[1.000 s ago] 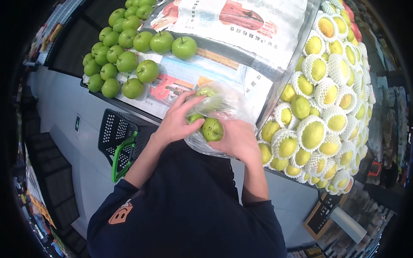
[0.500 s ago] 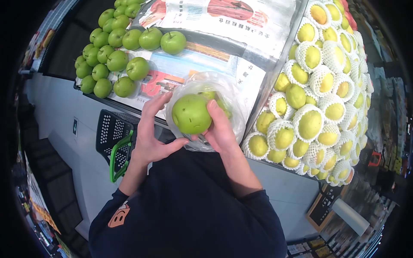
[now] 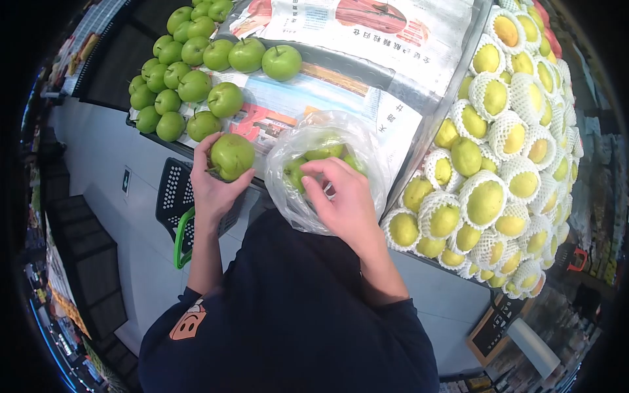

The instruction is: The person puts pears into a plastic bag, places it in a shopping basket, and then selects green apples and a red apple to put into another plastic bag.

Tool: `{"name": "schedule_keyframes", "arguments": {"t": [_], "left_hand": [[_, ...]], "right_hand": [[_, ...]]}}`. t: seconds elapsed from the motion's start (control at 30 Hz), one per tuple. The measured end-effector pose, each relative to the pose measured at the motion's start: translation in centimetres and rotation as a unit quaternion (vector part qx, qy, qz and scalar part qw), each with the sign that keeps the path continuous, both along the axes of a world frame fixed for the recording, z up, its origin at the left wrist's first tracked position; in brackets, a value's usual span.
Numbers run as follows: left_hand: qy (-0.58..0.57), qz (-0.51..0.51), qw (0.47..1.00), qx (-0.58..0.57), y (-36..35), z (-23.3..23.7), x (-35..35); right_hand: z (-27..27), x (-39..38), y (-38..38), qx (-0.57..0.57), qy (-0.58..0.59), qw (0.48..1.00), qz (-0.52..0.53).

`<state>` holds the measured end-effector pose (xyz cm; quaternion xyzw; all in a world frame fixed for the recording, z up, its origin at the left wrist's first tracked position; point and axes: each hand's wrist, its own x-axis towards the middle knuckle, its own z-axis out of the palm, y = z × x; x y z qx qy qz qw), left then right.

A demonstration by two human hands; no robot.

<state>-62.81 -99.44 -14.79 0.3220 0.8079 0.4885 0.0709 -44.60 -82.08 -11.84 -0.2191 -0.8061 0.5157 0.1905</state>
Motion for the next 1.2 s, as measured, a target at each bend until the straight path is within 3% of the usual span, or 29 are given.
{"name": "schedule_keyframes", "arguments": {"t": [0.1,0.2,0.3,0.5,0.6,0.73,0.9,1.1,1.2], "left_hand": [[0.142,0.056,0.983,-0.1,1.1,-0.9,-2.0],[0.117,0.044,0.984,-0.129,1.9,-2.0,-3.2],[0.176,0.026,0.969,-0.172,2.2,-2.9,-3.9],[0.171,0.042,0.97,-0.167,1.3,-2.5,-3.8],[0.167,0.092,0.972,-0.139,1.1,0.7,-1.8],[-0.014,-0.065,0.998,-0.013,0.7,3.0,1.5],[0.135,-0.186,0.973,0.03,2.9,1.0,3.5],[0.119,-0.155,0.981,-0.008,2.2,1.0,2.3],[0.07,-0.148,0.986,-0.011,1.8,0.9,2.3]], "right_hand": [[-0.8,-0.2,0.4,0.107,-0.1,0.989,0.008],[-1.6,-0.8,0.1,0.19,-0.145,0.97,0.038],[-0.9,-1.1,-0.1,0.24,-0.155,0.955,0.084],[-0.7,-1.8,-1.0,0.235,-0.182,0.949,0.107],[-0.7,-2.1,-1.2,0.264,-0.195,0.939,0.102],[-1.2,-2.6,-1.6,0.272,-0.194,0.937,0.104],[-2.7,-3.5,-1.6,0.239,-0.231,0.934,0.135],[-1.4,-1.8,-1.6,0.257,-0.193,0.943,0.088],[0.3,-0.5,-1.5,0.166,-0.227,0.957,0.072]]}}
